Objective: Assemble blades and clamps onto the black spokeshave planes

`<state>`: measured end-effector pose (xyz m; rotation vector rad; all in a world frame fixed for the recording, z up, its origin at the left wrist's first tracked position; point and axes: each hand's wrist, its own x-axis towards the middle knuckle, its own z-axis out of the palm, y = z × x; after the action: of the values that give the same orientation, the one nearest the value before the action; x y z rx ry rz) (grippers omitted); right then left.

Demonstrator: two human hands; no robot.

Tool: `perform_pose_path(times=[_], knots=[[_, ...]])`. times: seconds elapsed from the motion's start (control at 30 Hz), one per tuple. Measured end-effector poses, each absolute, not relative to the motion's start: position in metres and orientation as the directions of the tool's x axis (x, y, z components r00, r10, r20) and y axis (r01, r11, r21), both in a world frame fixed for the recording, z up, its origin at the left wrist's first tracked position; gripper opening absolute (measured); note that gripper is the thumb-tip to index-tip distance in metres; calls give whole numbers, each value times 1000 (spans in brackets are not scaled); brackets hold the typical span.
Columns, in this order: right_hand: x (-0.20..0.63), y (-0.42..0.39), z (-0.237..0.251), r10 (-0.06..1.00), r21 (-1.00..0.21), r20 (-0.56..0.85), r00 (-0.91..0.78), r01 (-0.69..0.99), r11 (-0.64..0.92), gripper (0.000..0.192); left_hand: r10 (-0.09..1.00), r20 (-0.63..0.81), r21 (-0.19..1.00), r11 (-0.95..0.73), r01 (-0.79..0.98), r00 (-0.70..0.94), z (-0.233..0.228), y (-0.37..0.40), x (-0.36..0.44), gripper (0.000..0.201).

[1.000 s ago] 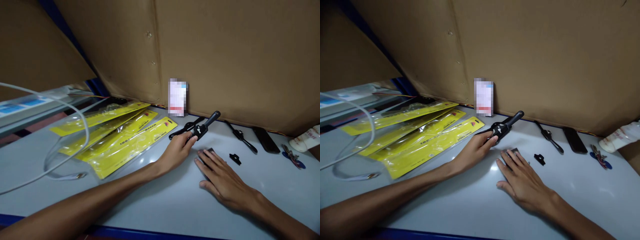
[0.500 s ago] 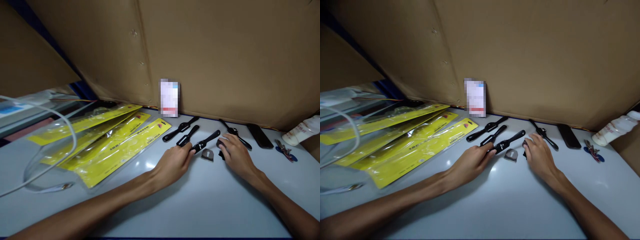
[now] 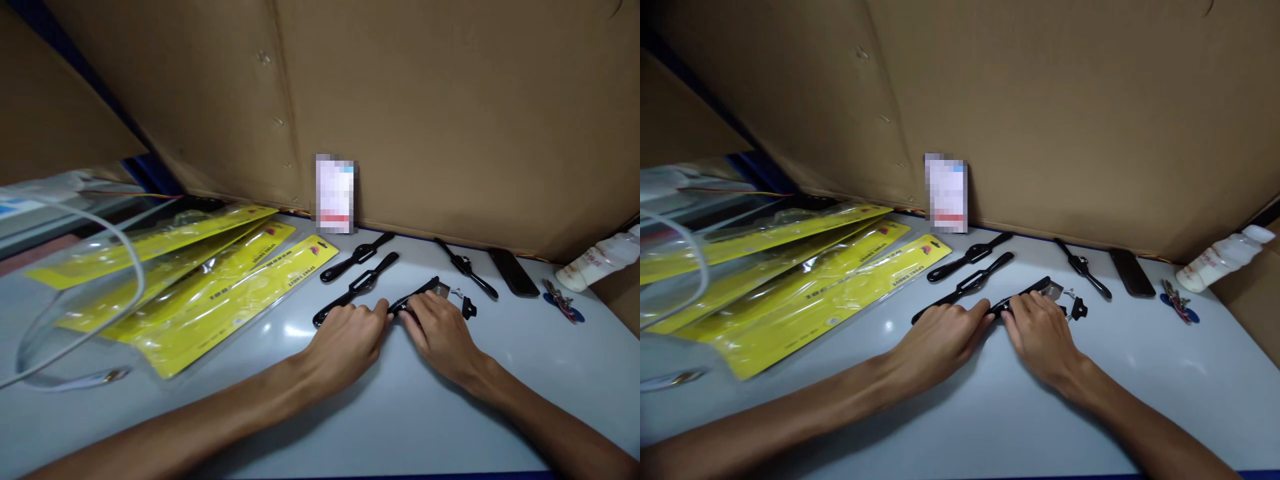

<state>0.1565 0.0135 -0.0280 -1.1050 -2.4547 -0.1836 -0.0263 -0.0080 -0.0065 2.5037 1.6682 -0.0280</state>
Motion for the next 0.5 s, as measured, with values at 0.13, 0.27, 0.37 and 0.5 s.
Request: perform_pose_path(times=[0.13,0.27,0.37,0.5], knots=[[156,16,-29,610,18,500,-615,711,703,28,920,-100,141,-364,921,379,-5,-5,-28,38],[158,15,-30,594,-9,538,-598,701,713,26,932,-115,250,-309,918,345,-5,3,-33,41],[161,15,-31,595,-93,530,-605,656,749,25,932,-117,305,-294,906,342,-6,7,-35,43],[164,15,-33,662,-241,511,-547,649,722,28,934,-116,312,-289,905,338,-8,8,-36,43]])
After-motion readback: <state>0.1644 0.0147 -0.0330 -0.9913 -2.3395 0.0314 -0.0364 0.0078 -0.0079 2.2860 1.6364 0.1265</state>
